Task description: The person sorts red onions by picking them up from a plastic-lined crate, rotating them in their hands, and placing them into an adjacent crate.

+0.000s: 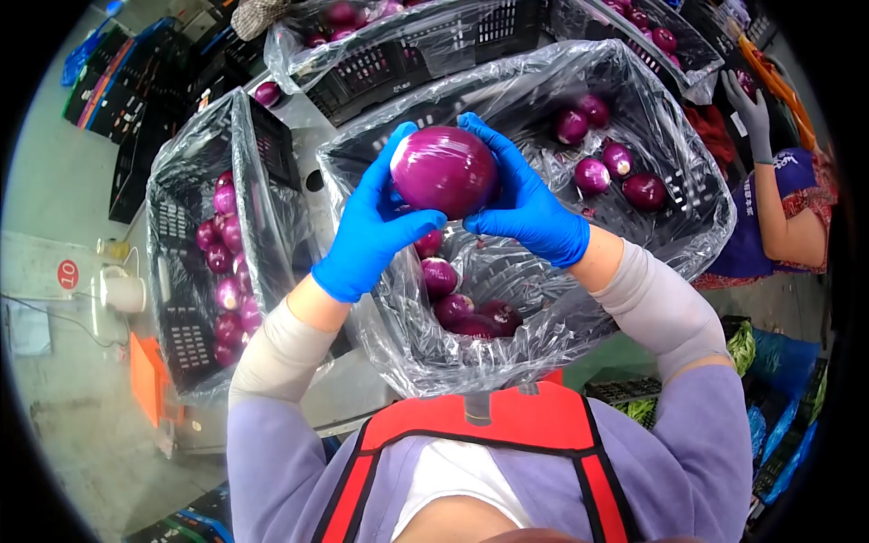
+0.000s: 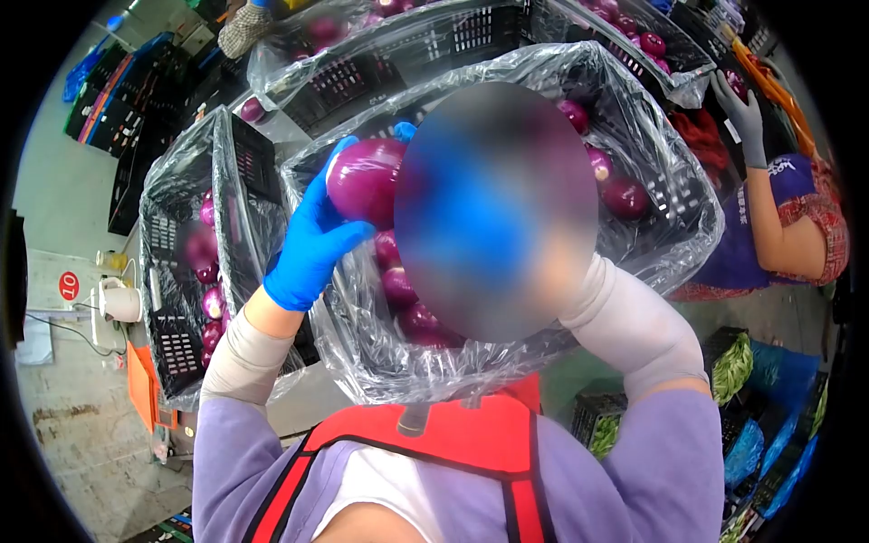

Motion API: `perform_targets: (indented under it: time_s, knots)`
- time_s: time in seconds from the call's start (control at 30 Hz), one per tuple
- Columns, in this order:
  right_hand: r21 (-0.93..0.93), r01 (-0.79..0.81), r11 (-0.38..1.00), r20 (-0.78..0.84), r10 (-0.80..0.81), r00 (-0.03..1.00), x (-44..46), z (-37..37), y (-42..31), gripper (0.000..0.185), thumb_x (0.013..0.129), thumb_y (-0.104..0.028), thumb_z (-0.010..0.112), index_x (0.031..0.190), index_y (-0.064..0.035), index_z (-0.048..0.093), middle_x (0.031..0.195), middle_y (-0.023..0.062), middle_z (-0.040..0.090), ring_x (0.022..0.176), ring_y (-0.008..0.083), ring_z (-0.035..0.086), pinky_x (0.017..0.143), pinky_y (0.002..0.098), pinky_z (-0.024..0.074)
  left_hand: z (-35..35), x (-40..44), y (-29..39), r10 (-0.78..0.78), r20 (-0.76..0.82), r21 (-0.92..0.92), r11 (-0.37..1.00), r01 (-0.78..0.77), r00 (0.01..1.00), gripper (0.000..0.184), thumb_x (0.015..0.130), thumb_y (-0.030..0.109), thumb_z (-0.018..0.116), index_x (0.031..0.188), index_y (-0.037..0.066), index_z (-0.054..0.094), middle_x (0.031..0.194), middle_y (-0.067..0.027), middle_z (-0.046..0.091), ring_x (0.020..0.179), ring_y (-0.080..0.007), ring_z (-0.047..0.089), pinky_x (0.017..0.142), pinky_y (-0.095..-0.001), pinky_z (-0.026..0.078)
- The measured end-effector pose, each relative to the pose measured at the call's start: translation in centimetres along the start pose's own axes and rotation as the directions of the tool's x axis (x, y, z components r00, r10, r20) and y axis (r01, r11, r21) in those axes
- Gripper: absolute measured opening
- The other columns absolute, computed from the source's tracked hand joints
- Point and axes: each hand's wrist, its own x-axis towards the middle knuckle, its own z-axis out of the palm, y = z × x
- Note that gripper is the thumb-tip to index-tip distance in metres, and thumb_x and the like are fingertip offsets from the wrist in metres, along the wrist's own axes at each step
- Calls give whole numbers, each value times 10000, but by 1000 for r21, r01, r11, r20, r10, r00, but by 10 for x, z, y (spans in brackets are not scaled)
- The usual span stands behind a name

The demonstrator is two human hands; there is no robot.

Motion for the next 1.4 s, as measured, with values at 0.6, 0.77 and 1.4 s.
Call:
perform_targets:
  time_s: [0.6, 0.77, 1.4]
  knots:
    - [219, -197, 956, 63, 188, 980, -1, 0, 7, 1000, 675, -18, 788, 1462, -111, 179, 1434, 99, 332, 1304, 222, 372, 1074, 380, 341, 4, -9, -2, 341, -16, 727, 649, -224, 940, 864, 654, 252, 839, 1376, 84, 395, 1226, -111, 491, 1098, -208, 528, 881, -325, 482]
    - [180, -153, 972, 46, 147, 988, -2, 4, 15, 992, 674, -54, 805, 1453, -114, 193, 1409, 107, 356, 1283, 228, 394, 1052, 374, 372, 9, -6, 2, 44, -99, 126, 992, -31, 994, 667, 825, 94, 663, 1405, 59, 335, 1403, -100, 379, 1244, -205, 427, 1038, -343, 368]
    - [237, -140, 961, 59, 130, 990, -2, 4, 8, 922, 692, -100, 804, 1429, -89, 250, 1372, 110, 407, 1244, 228, 437, 1035, 363, 394, 4, -7, 5, 73, 15, 210, 975, -74, 997, 770, 815, 103, 675, 1453, 89, 244, 1431, -95, 347, 1265, -229, 407, 982, -358, 435]
